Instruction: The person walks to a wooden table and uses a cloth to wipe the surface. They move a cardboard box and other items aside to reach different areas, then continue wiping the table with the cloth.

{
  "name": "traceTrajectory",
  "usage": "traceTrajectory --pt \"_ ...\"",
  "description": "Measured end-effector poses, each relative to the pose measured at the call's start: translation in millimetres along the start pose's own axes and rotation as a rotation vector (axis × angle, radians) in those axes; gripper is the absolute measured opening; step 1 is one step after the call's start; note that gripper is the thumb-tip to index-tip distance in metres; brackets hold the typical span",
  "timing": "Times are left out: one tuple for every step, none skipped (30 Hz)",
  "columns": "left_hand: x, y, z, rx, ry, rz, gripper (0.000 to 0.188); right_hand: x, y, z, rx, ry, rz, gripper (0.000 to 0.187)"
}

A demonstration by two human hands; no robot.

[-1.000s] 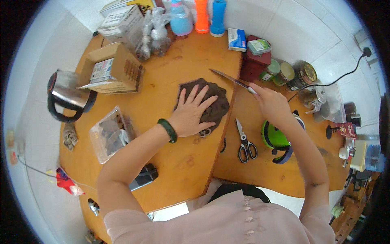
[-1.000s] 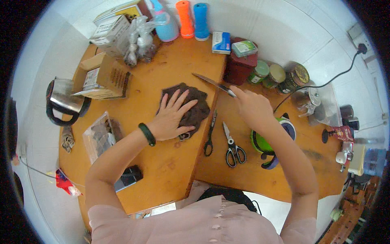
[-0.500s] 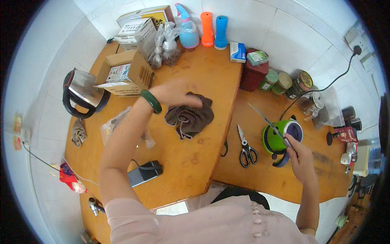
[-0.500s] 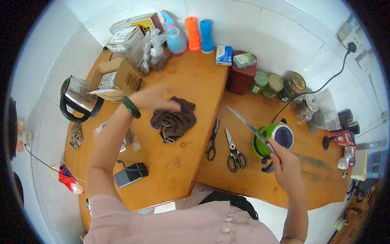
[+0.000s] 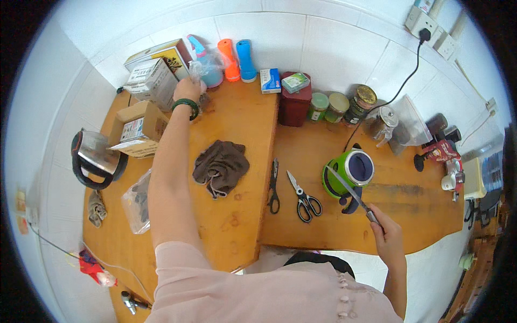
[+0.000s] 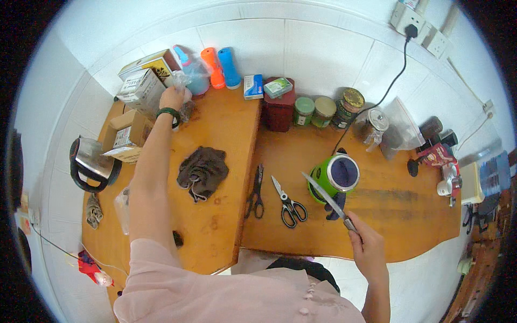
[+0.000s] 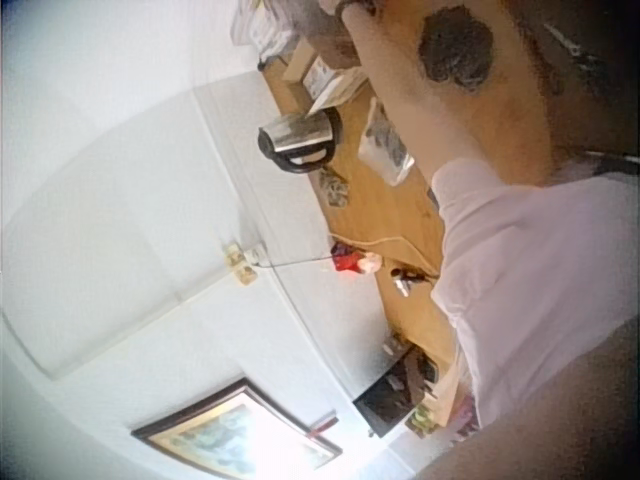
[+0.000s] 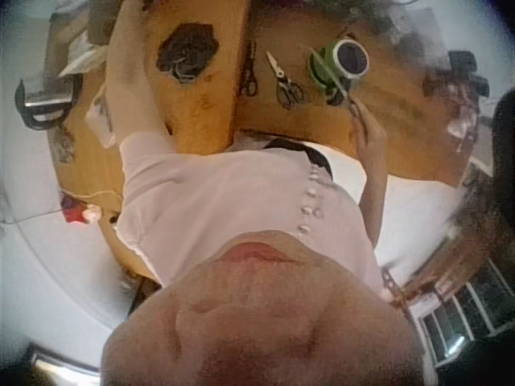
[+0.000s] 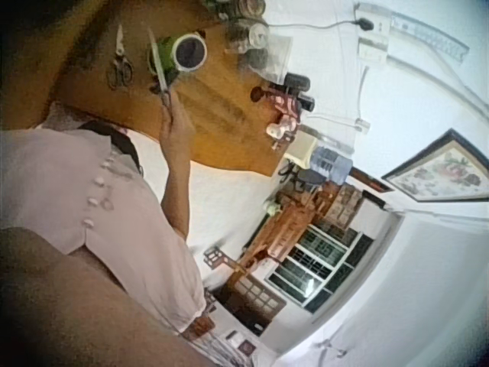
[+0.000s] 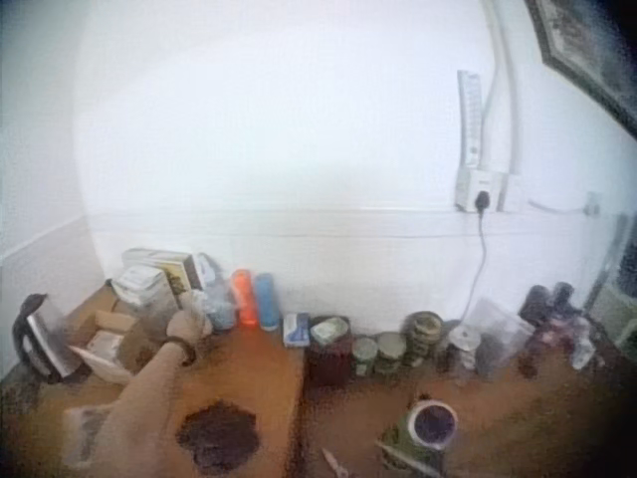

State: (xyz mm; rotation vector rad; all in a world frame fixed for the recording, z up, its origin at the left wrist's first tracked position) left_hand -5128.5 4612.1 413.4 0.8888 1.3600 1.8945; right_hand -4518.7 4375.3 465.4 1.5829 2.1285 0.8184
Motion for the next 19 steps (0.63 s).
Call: traceTrajectory --pt "-1.7 0.9 7.1 0.019 -0.017 0.09 0.044 -4.4 2.9 4.8 0.005 -0.035 0.01 0.039" --pt "-0.8 3.5 14.5 -0.037 -0.05 0.127 0.044 -8.0 4.5 9.0 0.009 -0.102 0.015 0.039" --pt "-1.2 6.9 19.2 -0.089 -0.075 0.16 0.044 -10.5 4.8 10.0 -0.004 -0.061 0.019 0.039" --pt "-3.4 11.6 21.1 -0.149 -0.105 0.211 0.044 -11.4 5.3 10.7 -0.018 -0.053 0.019 0.038" --pt "-3.3 15.3 26.6 -0.164 -0.114 0.212 0.049 -11.0 5.7 10.4 -0.032 -0.042 0.02 0.038" --pt "-4.8 18.0 30.0 -0.167 -0.12 0.134 0.051 -10.3 4.3 9.3 -0.052 -0.005 0.022 0.038" --pt "-7.5 18.9 35.1 -0.178 -0.118 0.056 0.054 -9.5 1.5 7.9 -0.073 0.03 0.025 0.037" --pt "-12.4 18.9 41.2 -0.179 -0.109 -0.03 0.056 -9.7 -0.2 6.1 -0.094 0.064 0.027 0.037" --pt "-24.9 18.9 45.7 -0.176 -0.151 0.018 0.059 -10.2 -0.4 5.4 -0.068 0.036 0.002 0.037" --pt "-38.8 22.0 47.6 -0.165 -0.215 0.04 0.06 -10.5 0.1 4.6 -0.042 0.008 -0.023 0.037" --pt "-54.2 27.1 49.5 -0.155 -0.273 0.065 0.062 -11.6 0.6 4.1 -0.014 -0.043 -0.055 0.037" --pt "-71.9 33.9 50.4 -0.128 -0.306 0.063 0.063 -12.7 2.0 1.7 -0.004 -0.008 -0.053 0.037" --pt "-93.2 46.1 48.9 -0.178 -0.388 0.141 0.062 -13.6 3.6 -0.2 0.009 0.006 -0.057 0.038" --pt "-110.6 63.2 42.0 -0.237 -0.381 0.055 0.063 -14.3 5.7 -1.1 0.007 -0.014 -0.067 0.038" --pt "-128.1 81.3 35.0 -0.283 -0.359 -0.043 0.063 -15.3 8.5 -3.5 0.001 0.063 -0.063 0.039" --pt "-150.7 94.7 29.4 -0.319 -0.323 -0.137 0.064 -16.7 11.6 -4.7 -0.018 0.104 -0.068 0.04" --pt "-177.5 105.8 21.4 -0.378 -0.198 -0.198 0.06 -18.8 15.2 -5.1 -0.041 0.114 -0.079 0.041" --pt "-205.4 119.7 10.4 -0.441 -0.083 -0.238 0.057 -21.9 19.2 -5.8 -0.023 0.132 -0.106 0.042" --pt "-220.5 128.8 12.9 -0.4 0.004 -0.249 0.057 -25.5 23.7 -5.5 -0.008 0.118 -0.139 0.042"
Point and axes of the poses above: each hand's wrist, its own x-axis towards the middle knuckle, its own y-axis out of the back of the hand, z = x × y, the point moved 2 cm from there along x, towards the middle knuckle, and after that the axes turned 7 degrees about x, right-handed, at the moved point
